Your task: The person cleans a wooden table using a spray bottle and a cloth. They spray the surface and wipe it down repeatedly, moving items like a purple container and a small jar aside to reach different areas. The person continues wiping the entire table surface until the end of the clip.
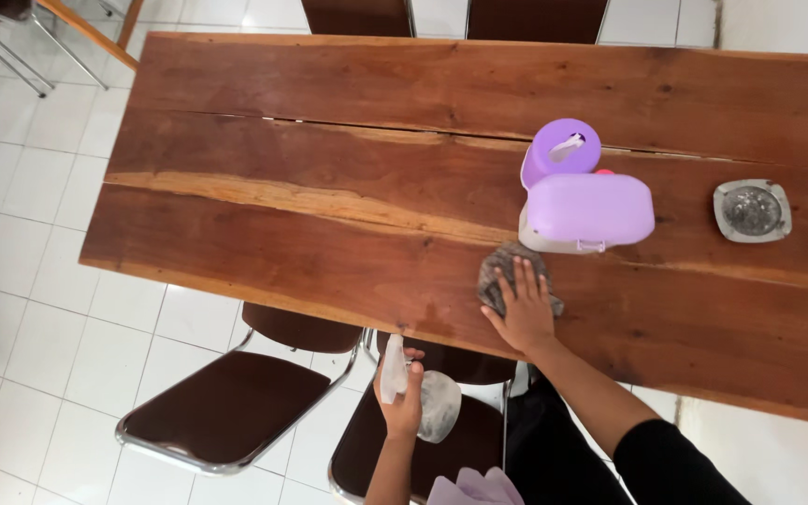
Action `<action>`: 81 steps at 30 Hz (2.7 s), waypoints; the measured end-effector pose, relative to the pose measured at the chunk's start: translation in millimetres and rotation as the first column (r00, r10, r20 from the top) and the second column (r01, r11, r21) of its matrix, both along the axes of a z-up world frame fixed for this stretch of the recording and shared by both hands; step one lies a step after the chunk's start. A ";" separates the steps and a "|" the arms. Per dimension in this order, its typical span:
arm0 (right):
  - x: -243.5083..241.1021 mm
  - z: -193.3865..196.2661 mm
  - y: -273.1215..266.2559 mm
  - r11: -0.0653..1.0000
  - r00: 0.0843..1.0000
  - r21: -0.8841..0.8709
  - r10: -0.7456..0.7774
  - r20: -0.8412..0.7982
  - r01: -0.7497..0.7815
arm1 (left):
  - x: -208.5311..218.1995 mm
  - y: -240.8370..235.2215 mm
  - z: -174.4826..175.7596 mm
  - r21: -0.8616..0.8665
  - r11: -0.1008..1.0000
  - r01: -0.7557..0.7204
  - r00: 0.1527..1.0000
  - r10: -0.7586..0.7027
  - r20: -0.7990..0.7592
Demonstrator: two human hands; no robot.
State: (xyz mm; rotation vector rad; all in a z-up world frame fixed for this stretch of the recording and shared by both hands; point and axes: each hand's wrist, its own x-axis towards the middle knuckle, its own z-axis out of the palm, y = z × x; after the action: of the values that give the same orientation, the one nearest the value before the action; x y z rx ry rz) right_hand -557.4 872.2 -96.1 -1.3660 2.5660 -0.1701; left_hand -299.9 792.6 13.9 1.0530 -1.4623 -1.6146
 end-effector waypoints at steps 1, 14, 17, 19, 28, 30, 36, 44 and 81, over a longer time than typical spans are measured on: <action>-3.2 0.6 -10.7 1.000 1.000 -0.013 0.022 0.009 -0.022 | -4.3 -1.1 -3.5 -0.034 0.999 -0.007 1.000 0.007 -0.009; -93.0 -9.6 -258.7 0.959 0.990 -0.247 -0.128 0.062 0.140 | -37.0 7.1 -53.2 -0.089 0.956 -0.278 0.951 0.287 0.115; -83.0 -6.1 -287.6 0.970 0.997 -0.238 -0.046 0.060 0.059 | -24.2 13.8 -65.9 -0.084 0.939 -0.334 0.920 0.344 0.187; -56.7 -3.0 -281.5 0.976 0.990 -0.168 0.140 0.011 -0.136 | -13.4 23.0 -67.1 -0.064 0.934 -0.352 0.906 0.357 0.228; 11.9 -9.0 -225.2 0.798 0.823 -0.325 0.560 0.091 -0.507 | -31.2 -4.2 -34.7 -0.053 0.952 -0.303 0.930 0.307 0.202; -11.0 -12.3 -242.9 0.847 0.875 -0.285 0.481 0.053 -0.448 | -34.4 -9.9 -25.2 -0.047 0.955 -0.293 0.940 0.297 0.171; -87.2 -11.0 -236.5 0.951 0.990 -0.289 0.131 0.046 -0.112 | -14.9 3.1 -9.0 -0.049 0.945 -0.325 0.927 0.328 0.184; -48.5 -3.4 -137.4 0.966 0.972 -0.107 0.235 0.000 -0.234 | 4.3 29.8 2.0 0.002 0.925 -0.381 0.917 0.377 0.134; -197.4 141.7 98.0 0.714 0.941 -0.699 0.260 0.217 -0.036 | -59.9 120.5 42.8 -0.102 0.959 -0.265 0.958 0.249 -0.143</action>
State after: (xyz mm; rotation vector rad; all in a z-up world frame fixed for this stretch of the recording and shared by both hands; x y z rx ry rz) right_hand -754.8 970.2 45.7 -1.5946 2.1750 -1.3169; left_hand -359.8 913.0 56.7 1.0050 -1.2629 -1.3664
